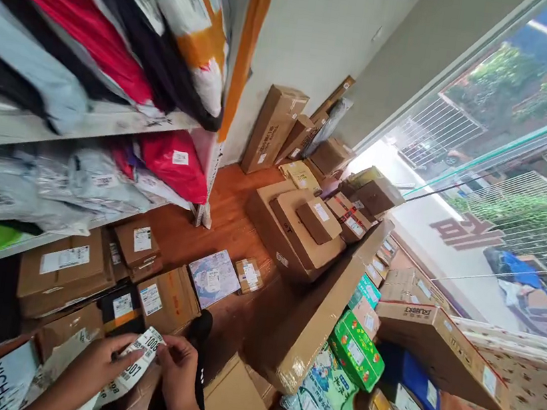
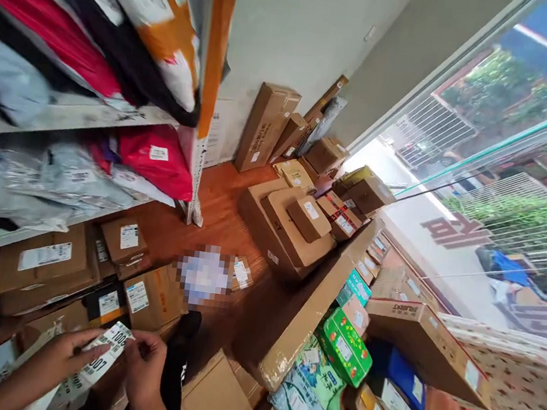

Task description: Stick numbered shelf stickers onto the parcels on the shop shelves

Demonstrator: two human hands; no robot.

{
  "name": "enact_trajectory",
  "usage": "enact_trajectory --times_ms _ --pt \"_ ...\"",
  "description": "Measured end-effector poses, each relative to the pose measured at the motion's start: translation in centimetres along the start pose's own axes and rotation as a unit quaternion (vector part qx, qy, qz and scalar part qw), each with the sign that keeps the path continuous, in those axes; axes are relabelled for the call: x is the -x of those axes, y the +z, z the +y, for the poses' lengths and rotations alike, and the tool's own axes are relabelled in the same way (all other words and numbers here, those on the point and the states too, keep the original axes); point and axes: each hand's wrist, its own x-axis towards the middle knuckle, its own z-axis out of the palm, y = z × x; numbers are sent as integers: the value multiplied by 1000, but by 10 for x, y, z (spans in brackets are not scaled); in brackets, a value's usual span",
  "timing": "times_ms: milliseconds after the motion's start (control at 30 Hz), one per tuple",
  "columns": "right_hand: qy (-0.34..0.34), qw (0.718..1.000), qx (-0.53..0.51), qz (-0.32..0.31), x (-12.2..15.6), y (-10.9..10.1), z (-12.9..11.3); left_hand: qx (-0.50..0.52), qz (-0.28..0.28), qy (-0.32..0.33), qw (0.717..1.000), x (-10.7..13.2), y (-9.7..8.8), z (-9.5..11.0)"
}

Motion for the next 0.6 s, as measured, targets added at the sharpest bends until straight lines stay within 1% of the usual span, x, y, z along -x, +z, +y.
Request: enact_trajectory --times_ms 67,167,233,300,367,433,500,600 --pt "-10 1000 26 9 -33 -29 -1 12 -36 -5 999 -38 23 5" --pt "7 999 50 4 -72 -69 0 -21 -50 -19 998 -83 54 15" --pt "27 998 54 11 -89 -89 5 -45 -74 -21 996 -104 70 22" --pt "47 998 44 19 -97 -100 10 -73 -94 -29 992 -116 80 27" --pt "73 997 20 18 -98 -104 15 -98 -96 -41 990 -118 86 28" --pt "97 995 -13 13 -94 -100 17 -111 -85 -51 989 -113 86 26" --pt "119 992 -43 5 -86 -91 16 -116 -69 -52 989 -100 81 22" --pt "149 987 -50 -23 -68 -70 13 -117 -46 -42 991 -71 64 16"
